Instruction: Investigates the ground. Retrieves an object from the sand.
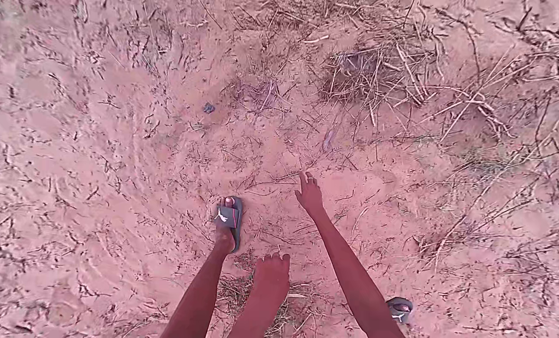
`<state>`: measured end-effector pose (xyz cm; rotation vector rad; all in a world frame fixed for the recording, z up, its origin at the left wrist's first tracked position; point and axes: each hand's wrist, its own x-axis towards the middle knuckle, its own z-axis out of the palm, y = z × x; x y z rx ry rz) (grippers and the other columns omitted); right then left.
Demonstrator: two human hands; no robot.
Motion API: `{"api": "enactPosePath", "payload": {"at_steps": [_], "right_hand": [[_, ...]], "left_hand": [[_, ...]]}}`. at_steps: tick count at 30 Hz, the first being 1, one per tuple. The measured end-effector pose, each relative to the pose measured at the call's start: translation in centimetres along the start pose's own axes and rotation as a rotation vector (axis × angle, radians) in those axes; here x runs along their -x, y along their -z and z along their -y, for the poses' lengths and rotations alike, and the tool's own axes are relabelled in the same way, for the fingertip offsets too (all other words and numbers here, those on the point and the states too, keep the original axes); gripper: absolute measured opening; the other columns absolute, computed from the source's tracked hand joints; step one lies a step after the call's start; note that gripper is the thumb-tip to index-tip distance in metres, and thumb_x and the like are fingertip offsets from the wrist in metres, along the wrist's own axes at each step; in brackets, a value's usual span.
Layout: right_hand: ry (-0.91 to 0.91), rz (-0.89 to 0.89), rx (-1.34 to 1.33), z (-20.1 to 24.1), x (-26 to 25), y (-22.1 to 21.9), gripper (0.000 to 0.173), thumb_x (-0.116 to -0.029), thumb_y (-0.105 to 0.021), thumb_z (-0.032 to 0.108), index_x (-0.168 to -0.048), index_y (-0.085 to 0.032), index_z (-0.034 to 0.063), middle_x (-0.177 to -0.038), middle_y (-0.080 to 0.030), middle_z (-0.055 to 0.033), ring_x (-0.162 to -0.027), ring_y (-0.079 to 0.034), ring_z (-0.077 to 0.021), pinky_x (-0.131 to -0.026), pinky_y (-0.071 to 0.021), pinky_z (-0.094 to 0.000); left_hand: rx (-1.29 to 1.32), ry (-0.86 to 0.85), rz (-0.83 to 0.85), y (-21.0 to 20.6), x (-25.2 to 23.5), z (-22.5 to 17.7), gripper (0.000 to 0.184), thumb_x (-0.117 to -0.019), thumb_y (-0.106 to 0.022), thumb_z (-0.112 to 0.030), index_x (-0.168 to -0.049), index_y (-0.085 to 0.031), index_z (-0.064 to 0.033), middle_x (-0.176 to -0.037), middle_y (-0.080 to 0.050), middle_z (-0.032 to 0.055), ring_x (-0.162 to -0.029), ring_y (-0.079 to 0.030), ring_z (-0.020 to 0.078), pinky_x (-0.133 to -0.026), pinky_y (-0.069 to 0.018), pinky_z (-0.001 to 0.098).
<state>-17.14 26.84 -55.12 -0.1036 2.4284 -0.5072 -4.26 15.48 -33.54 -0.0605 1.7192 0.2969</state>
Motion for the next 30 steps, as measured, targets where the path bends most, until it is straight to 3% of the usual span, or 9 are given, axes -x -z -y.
{"api": "enactPosePath", "payload": {"at_steps": [6,11,14,18,20,23,25,27,30], "right_hand": [[-0.043,-0.135,-0.016,3.5,-12.7,8.7,0.085,-0.0868,-0.082,0.030,-0.159,-0.039,0.0130,-0.156,-0.039,-0.0325,-0.136,-0.046,-0.0560,-0.099,-0.0474,-0.0680],[0.039,-0.230,-0.112,12.0,-19.8,16.2,0.074,-0.0987,-0.066,0.042,-0.155,-0.041,0.0015,-0.137,-0.057,-0.0332,-0.123,-0.059,-0.0511,-0.100,-0.0480,-0.0652],[0.008,-0.031,-0.063,15.6,-23.6,16.6,0.073,-0.1028,-0.054,0.055,-0.157,-0.040,0.0076,-0.138,-0.060,-0.0289,-0.128,-0.058,-0.0479,-0.104,-0.0456,-0.0658],[0.001,-0.005,-0.031,17.9,-26.3,12.3,0.090,-0.0883,-0.078,0.046,-0.161,-0.034,0.0160,-0.159,-0.037,-0.0288,-0.133,-0.051,-0.0525,-0.099,-0.0480,-0.0673],[0.003,-0.014,-0.017,17.5,-27.2,9.7,0.091,-0.0822,-0.085,0.039,-0.158,-0.042,0.0142,-0.154,-0.042,-0.0305,-0.133,-0.051,-0.0513,-0.103,-0.0467,-0.0656],[-0.012,-0.025,-0.002,17.7,-24.9,5.3,0.053,-0.0904,-0.075,0.020,-0.136,-0.060,-0.0030,-0.137,-0.056,-0.0336,-0.128,-0.055,-0.0504,-0.102,-0.0481,-0.0636],[-0.065,0.010,0.082,17.2,-20.7,3.4,0.030,-0.0987,-0.061,0.011,-0.122,-0.067,-0.0069,-0.129,-0.062,-0.0312,-0.126,-0.058,-0.0467,-0.103,-0.0489,-0.0582],[-0.082,0.144,0.206,16.8,-16.2,1.9,0.032,-0.1006,-0.054,0.007,-0.126,-0.065,-0.0090,-0.134,-0.061,-0.0299,-0.130,-0.057,-0.0440,-0.108,-0.0456,-0.0540],[-0.145,0.464,0.356,11.9,-7.4,-0.2,0.031,-0.1009,-0.053,0.008,-0.125,-0.065,-0.0069,-0.133,-0.062,-0.0275,-0.126,-0.060,-0.0425,-0.103,-0.0487,-0.0562]], "left_hand": [[0.032,-0.080,-0.120,6.7,1.8,1.8,0.046,-0.1021,-0.052,-0.006,-0.148,-0.049,-0.0045,-0.139,-0.058,0.0245,-0.130,-0.055,0.0424,-0.103,-0.0462,0.0564],[-0.001,-0.165,-0.095,12.2,3.4,2.0,0.046,-0.1027,-0.051,-0.006,-0.148,-0.049,-0.0042,-0.142,-0.056,0.0255,-0.131,-0.054,0.0437,-0.104,-0.0448,0.0574],[-0.037,-0.270,-0.092,15.3,4.3,1.6,0.045,-0.1042,-0.048,-0.004,-0.150,-0.046,-0.0021,-0.144,-0.053,0.0264,-0.132,-0.052,0.0439,-0.103,-0.0449,0.0572],[0.000,-0.273,-0.207,16.4,3.6,4.4,0.043,-0.0988,-0.055,0.000,-0.142,-0.055,-0.0016,-0.133,-0.060,0.0266,-0.122,-0.058,0.0441,-0.096,-0.0492,0.0559],[0.005,-0.222,-0.247,17.1,3.2,6.0,0.043,-0.0987,-0.056,-0.002,-0.142,-0.057,-0.0024,-0.130,-0.062,0.0266,-0.121,-0.060,0.0439,-0.096,-0.0500,0.0551],[0.019,-0.167,-0.345,17.4,3.3,8.2,0.042,-0.0966,-0.056,0.002,-0.138,-0.060,-0.0034,-0.124,-0.066,0.0257,-0.115,-0.064,0.0431,-0.091,-0.0531,0.0523],[0.016,-0.173,-0.296,18.1,3.6,9.0,0.044,-0.0978,-0.054,0.002,-0.142,-0.056,-0.0045,-0.127,-0.064,0.0248,-0.118,-0.062,0.0426,-0.092,-0.0524,0.0520],[0.018,-0.147,-0.230,19.5,3.7,9.9,0.048,-0.0988,-0.056,-0.001,-0.146,-0.051,-0.0042,-0.135,-0.060,0.0249,-0.125,-0.058,0.0427,-0.096,-0.0499,0.0535],[0.046,-0.192,-0.188,22.3,3.4,8.3,0.049,-0.0961,-0.055,0.004,-0.145,-0.051,0.0011,-0.139,-0.056,0.0273,-0.131,-0.052,0.0434,-0.103,-0.0439,0.0559]]}}
